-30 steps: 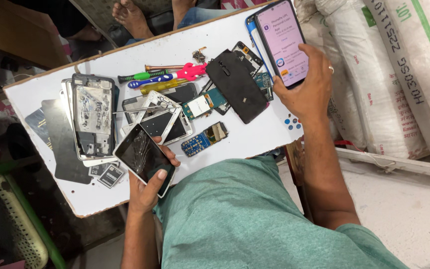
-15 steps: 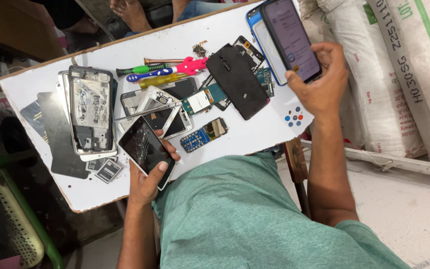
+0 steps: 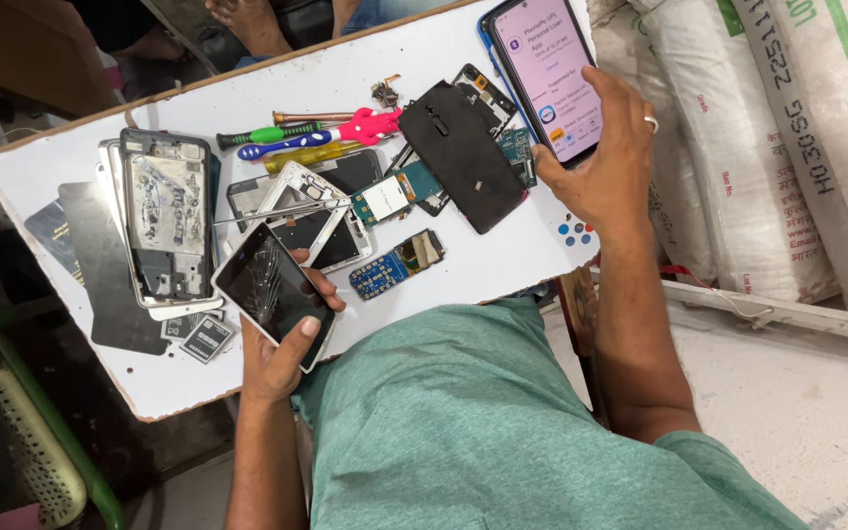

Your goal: The person handles several disassembled smartphones and parts on a cluttered workbench. They pick up a cracked phone, use a metal tool to pry at the screen edges, and manipulate internal components like circuit boards and batteries.

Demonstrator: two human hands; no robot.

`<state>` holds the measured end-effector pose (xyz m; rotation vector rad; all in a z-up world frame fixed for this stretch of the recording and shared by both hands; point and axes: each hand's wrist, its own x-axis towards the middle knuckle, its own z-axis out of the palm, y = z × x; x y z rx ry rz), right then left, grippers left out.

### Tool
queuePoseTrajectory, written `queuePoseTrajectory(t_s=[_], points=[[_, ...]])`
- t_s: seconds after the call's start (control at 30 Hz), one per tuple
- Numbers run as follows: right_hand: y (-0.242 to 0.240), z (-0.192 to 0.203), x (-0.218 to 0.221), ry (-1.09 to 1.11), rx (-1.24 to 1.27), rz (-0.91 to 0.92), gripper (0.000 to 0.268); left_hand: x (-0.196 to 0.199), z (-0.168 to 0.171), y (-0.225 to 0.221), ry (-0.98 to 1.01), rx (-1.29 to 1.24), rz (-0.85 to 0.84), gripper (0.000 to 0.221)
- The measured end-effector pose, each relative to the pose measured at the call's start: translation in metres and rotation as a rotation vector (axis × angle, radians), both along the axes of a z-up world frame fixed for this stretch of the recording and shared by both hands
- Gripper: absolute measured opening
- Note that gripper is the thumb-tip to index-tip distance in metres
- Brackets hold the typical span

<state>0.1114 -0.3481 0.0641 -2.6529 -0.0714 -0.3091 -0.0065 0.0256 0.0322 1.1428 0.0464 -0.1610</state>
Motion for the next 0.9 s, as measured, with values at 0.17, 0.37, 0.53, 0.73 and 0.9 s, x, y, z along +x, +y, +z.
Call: queuePoseTrajectory(t_s=[0.17, 0.37, 0.53, 0.73, 0.9], points=[[-0.006, -0.007, -0.012, -0.004, -0.016, 0.029, 0.081, 0.0, 0.001, -0.003, -0.004, 0.045, -0.036, 0.069], [-0.009, -0.019, -0.042, -0.124, -0.139, 0.158, 0.074, 0.0, 0.001, -0.007, 0.015, 0.046, -0.055, 0.071], [0.015, -0.037, -0.063, -0.067, -0.211, 0.302, 0.083, -0.001, 0.004, -0.012, 0.013, 0.09, -0.059, 0.073], [0.043, -0.045, -0.081, 0.011, -0.254, 0.321, 0.074, -0.001, 0.002, -0.015, 0.035, 0.122, -0.068, 0.074], [0.05, -0.037, -0.073, 0.039, -0.156, 0.343, 0.075, 0.001, 0.002, -0.017, 0.054, 0.083, -0.072, 0.075]])
